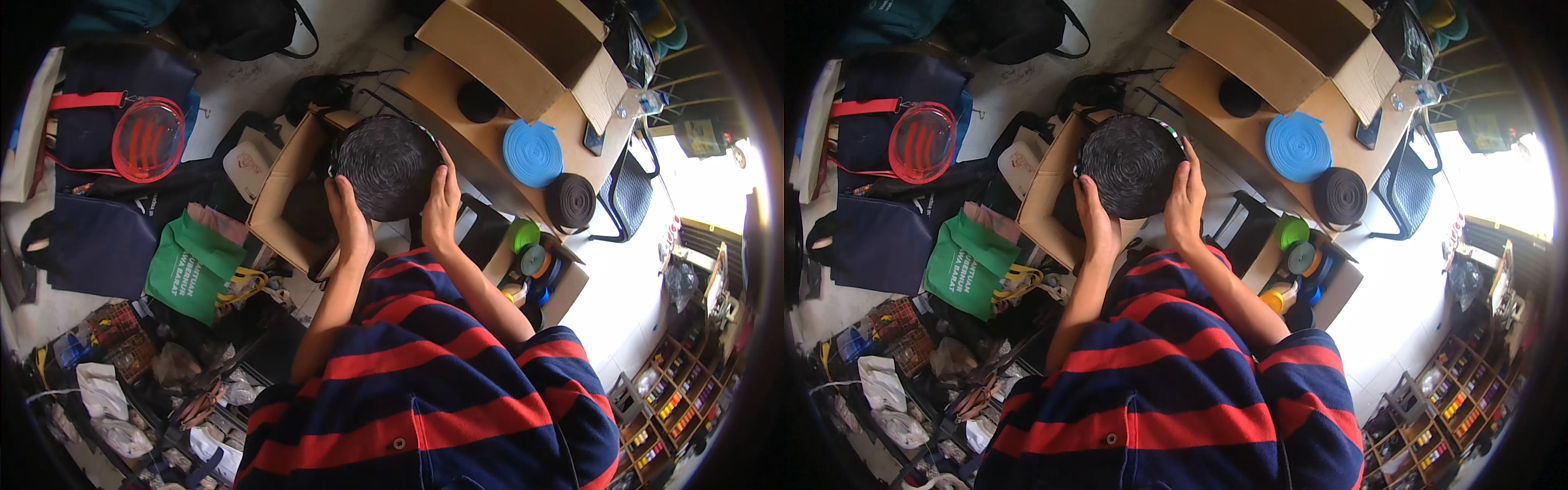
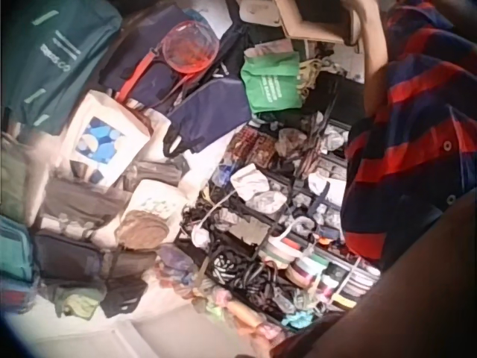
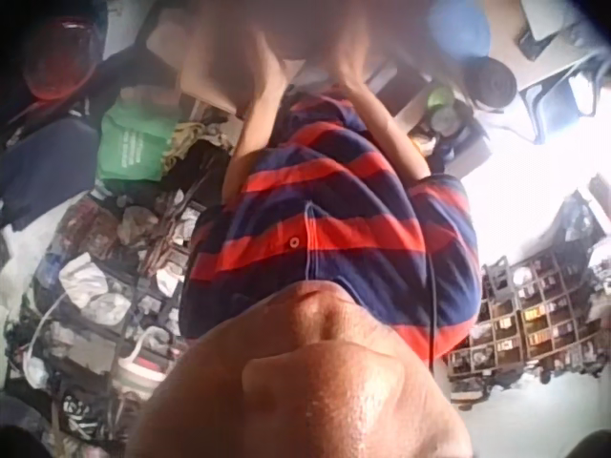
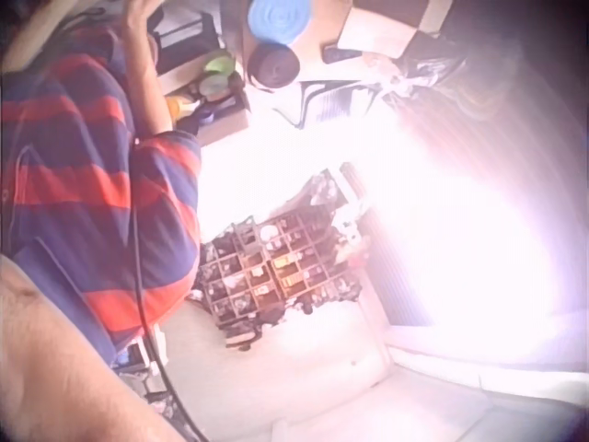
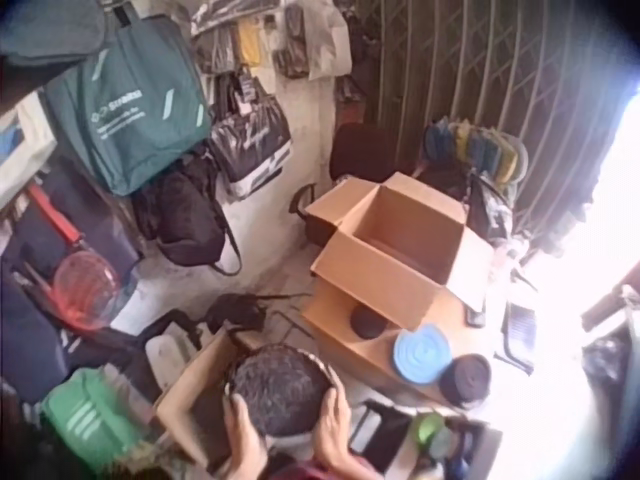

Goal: The person takes various colored and textured webbing rolls from a cardboard box on the floor and places them onto specific shelves of a metal storage rack.

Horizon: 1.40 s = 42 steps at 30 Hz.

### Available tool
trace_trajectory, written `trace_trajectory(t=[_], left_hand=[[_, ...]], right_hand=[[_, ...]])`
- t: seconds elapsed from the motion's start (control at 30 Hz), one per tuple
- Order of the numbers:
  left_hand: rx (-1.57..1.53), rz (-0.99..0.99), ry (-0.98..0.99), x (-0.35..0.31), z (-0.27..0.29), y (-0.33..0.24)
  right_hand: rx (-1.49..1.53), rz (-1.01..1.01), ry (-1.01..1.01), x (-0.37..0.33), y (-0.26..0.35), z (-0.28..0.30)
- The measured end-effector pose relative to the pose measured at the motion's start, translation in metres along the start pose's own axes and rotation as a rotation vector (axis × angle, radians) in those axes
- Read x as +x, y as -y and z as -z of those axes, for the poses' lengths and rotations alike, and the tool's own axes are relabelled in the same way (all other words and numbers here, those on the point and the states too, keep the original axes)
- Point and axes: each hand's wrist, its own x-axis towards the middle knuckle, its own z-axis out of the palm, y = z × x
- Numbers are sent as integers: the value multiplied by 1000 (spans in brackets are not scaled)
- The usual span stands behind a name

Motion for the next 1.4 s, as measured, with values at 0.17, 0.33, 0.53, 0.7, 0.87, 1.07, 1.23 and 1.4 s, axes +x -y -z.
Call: trace_trajectory(t=[0.17, 0.33, 0.53, 0.7, 0.87, 1.07, 1.23, 1.4], left_hand=[[-97, 58, 9, 4, -1, 0], [50, -12, -56, 15, 12, 7], [-33, 14, -199, 20, 3, 11], [59, -77, -302, 39, -6, 37], [167, -87, -202, 48, -6, 46], [1, -51, -230, 28, 42, 32], [-81, -92, -387, 4, 101, 29], [-145, -15, -507, -13, 136, 36]], right_hand=[[127, -73, 16, 24, -19, 2], [37, -122, 56, 35, -12, -2], [33, 10, 202, 29, -13, -12], [-63, 29, 267, 39, -1, -17], [4, -32, 235, 87, -74, -17], [-319, 59, -245, 185, -152, -32], [-433, 76, -422, 222, -179, -35], [-711, -66, -474, 217, -184, -35]])
